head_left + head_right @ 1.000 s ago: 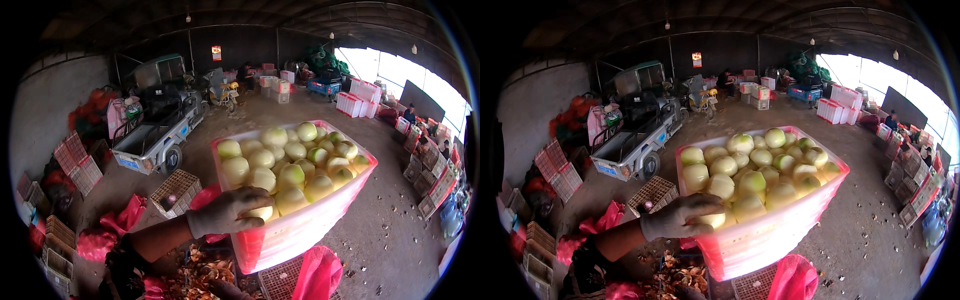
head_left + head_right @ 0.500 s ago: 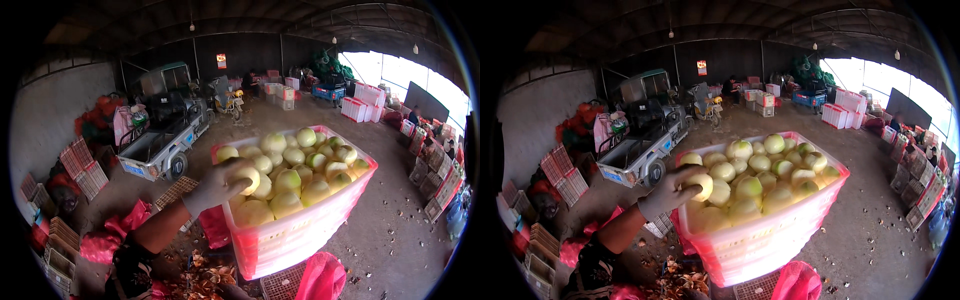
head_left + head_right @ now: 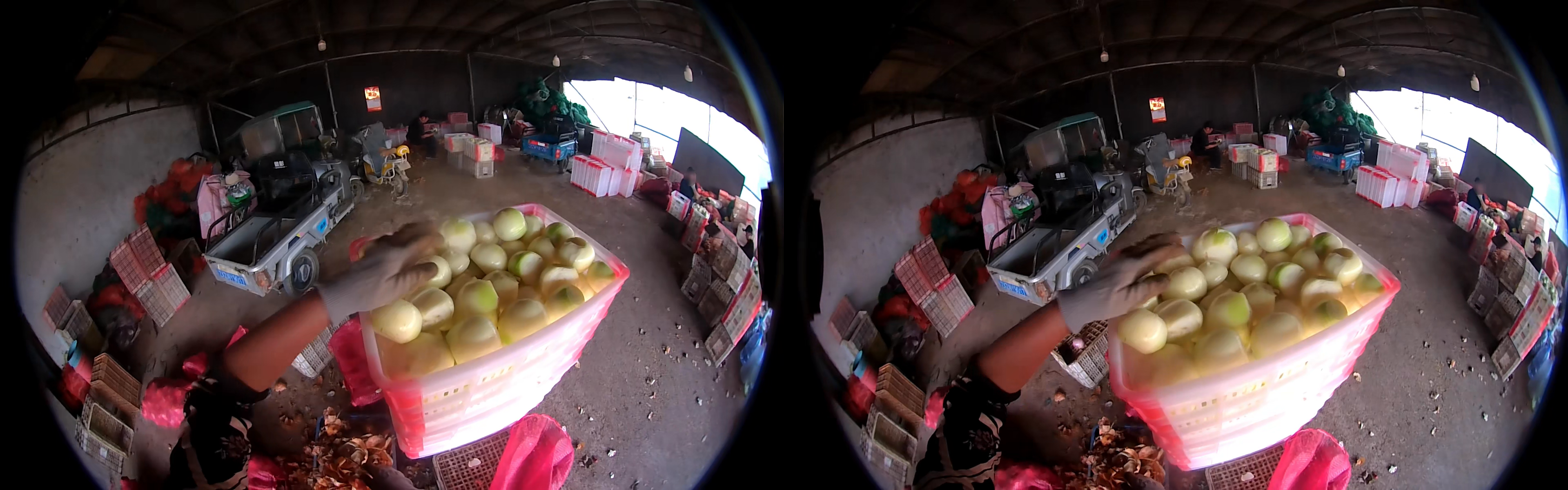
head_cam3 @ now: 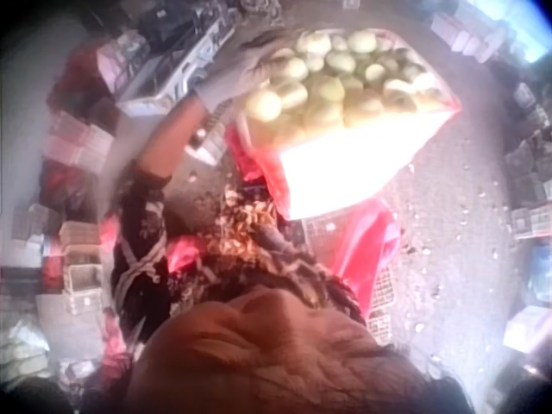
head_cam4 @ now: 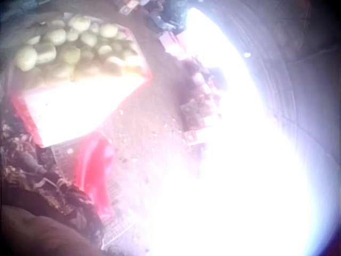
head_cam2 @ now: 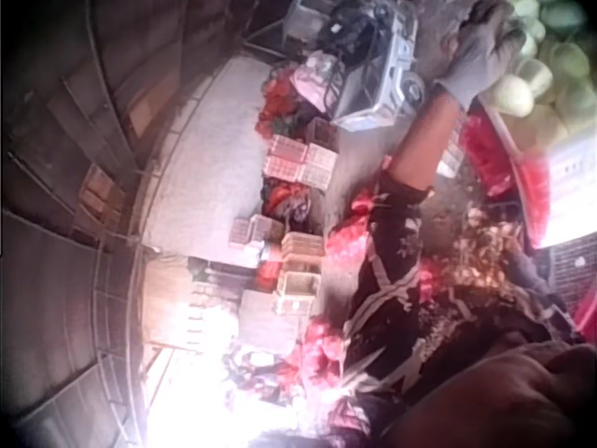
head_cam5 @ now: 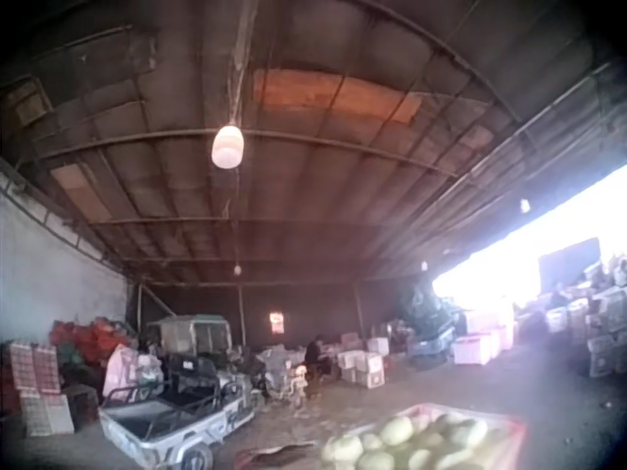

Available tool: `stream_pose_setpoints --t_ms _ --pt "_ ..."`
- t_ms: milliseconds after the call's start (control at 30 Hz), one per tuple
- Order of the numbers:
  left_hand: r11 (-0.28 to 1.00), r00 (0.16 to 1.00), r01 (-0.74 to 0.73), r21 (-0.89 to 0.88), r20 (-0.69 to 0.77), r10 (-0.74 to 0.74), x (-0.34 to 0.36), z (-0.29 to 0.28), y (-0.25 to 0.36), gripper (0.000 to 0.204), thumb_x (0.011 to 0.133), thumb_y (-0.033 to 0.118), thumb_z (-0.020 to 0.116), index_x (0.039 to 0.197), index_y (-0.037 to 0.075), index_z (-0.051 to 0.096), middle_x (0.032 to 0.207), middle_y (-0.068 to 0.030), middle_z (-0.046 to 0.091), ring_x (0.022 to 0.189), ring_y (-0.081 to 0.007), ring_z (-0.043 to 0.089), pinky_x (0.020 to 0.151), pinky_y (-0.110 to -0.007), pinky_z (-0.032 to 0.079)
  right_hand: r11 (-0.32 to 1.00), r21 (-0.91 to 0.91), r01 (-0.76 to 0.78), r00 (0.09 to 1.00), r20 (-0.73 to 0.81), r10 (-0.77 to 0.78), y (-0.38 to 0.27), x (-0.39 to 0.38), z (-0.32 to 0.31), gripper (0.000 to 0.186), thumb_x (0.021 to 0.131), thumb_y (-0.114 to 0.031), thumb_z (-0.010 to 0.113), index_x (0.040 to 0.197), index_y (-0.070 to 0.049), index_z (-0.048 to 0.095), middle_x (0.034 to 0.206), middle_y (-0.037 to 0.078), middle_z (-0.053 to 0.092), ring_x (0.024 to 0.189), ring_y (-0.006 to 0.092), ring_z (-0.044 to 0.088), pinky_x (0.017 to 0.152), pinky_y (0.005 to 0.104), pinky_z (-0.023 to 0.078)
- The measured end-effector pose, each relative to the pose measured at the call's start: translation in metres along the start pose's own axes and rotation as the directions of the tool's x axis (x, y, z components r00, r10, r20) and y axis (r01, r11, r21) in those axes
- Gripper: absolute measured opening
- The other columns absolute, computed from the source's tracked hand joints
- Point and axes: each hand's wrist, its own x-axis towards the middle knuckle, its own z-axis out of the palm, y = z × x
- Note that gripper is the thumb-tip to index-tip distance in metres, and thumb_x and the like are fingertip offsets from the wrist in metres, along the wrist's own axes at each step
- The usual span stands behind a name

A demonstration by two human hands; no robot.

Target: The person peels round, light-green fruit using a handheld peeler, rotating each piece to remove the skin in long strips. The peels fall into a blue bin below, and the peeled fruit is placed into a red crate. The person repeats this process for multiple fruits throughout the clip.

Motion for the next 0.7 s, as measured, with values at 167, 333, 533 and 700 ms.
stream_pose_setpoints --t_ms 167,333,533,700 --pt "0.999 1.0 0.014 0.049 0.014 -0.015 -0.018 0.052 -0.021 0.05 0.086 0.036 0.058 0.12 0.002 0.048 0.128 -0.0189 0.045 0.119 -0.0356 0.043 0.098 -0.042 0.036 0.999 -0.007 0.032 0.999 -0.002 -0.032 0.0 -0.007 0.0 0.029 0.079 -0.016 0.051 0.106 -0.008 0.061 0.103 0.009 0.058 0.095 0.0246 0.051 0.084 0.0369 0.042" --pt "0.987 0.982 -0.029 0.158 0.188 -0.002 -0.02 0.047 -0.017 0.057 0.086 0.039 0.056 0.127 0.002 0.043 0.132 -0.0199 0.04 0.122 -0.0353 0.04 0.1 -0.043 0.033 0.997 -0.023 0.068 0.998 -0.005 -0.068 -0.006 -0.018 0.006 0.031 0.079 -0.015 0.052 0.107 -0.008 0.061 0.105 0.009 0.057 0.098 0.0242 0.05 0.086 0.0368 0.042" --pt "0.995 0.998 -0.062 -0.081 -0.022 0.061 0.034 0.037 -0.016 0.059 0.085 0.039 0.057 0.127 0.0 0.041 0.13 -0.0202 0.041 0.121 -0.0372 0.04 0.098 -0.045 0.034 0.999 0.022 0.039 0.998 0.048 -0.04 -0.012 -0.035 0.012 0.034 0.079 -0.016 0.05 0.11 -0.007 0.06 0.111 0.009 0.056 0.104 0.0234 0.047 0.091 0.0357 0.04" --pt "0.987 0.995 -0.065 0.144 0.085 0.053 0.012 0.068 -0.01 0.064 0.079 0.037 0.065 0.127 0.002 0.041 0.129 -0.02 0.042 0.116 -0.0374 0.044 0.096 -0.044 0.036 0.986 -0.038 0.164 0.985 0.066 -0.161 -0.014 -0.028 0.02 0.031 0.077 -0.016 0.053 0.106 -0.008 0.061 0.107 0.008 0.057 0.099 0.0224 0.05 0.086 0.0332 0.042"
